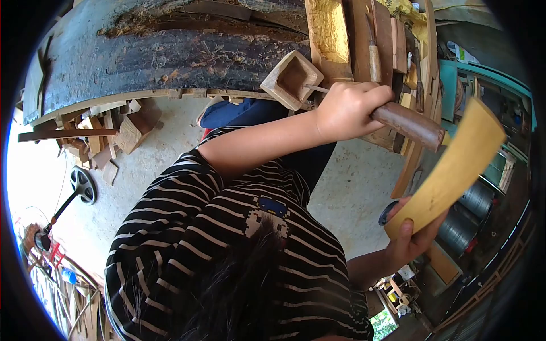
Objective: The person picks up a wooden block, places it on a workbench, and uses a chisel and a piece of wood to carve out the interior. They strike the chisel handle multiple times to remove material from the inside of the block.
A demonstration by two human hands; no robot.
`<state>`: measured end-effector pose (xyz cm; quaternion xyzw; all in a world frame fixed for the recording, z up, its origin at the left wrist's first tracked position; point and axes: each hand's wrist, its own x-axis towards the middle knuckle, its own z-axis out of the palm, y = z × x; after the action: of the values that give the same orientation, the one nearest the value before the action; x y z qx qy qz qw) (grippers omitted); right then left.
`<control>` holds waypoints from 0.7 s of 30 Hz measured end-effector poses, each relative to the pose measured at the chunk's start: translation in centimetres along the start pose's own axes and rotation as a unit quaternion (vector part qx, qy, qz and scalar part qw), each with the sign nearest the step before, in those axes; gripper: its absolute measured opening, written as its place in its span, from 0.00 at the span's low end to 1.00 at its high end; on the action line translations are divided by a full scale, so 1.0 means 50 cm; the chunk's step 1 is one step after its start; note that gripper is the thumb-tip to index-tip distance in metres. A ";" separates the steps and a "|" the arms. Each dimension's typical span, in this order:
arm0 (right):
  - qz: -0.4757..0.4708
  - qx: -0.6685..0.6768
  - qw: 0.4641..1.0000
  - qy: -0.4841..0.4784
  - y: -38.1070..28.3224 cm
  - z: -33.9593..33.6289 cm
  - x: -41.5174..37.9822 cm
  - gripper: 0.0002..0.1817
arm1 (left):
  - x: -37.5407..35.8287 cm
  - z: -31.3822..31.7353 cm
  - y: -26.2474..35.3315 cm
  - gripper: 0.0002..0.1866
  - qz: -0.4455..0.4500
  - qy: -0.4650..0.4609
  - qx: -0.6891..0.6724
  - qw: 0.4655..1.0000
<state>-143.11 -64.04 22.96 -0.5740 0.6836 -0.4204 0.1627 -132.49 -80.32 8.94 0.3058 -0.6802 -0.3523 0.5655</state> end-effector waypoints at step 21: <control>-0.051 0.096 0.991 0.073 0.001 -0.033 0.005 0.37 | 0.002 -0.001 0.000 0.18 -0.063 -0.009 0.020 0.998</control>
<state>-144.37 -63.63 23.97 -0.5577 0.6201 -0.5325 0.1446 -132.46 -80.42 9.03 0.3563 -0.6718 -0.3760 0.5294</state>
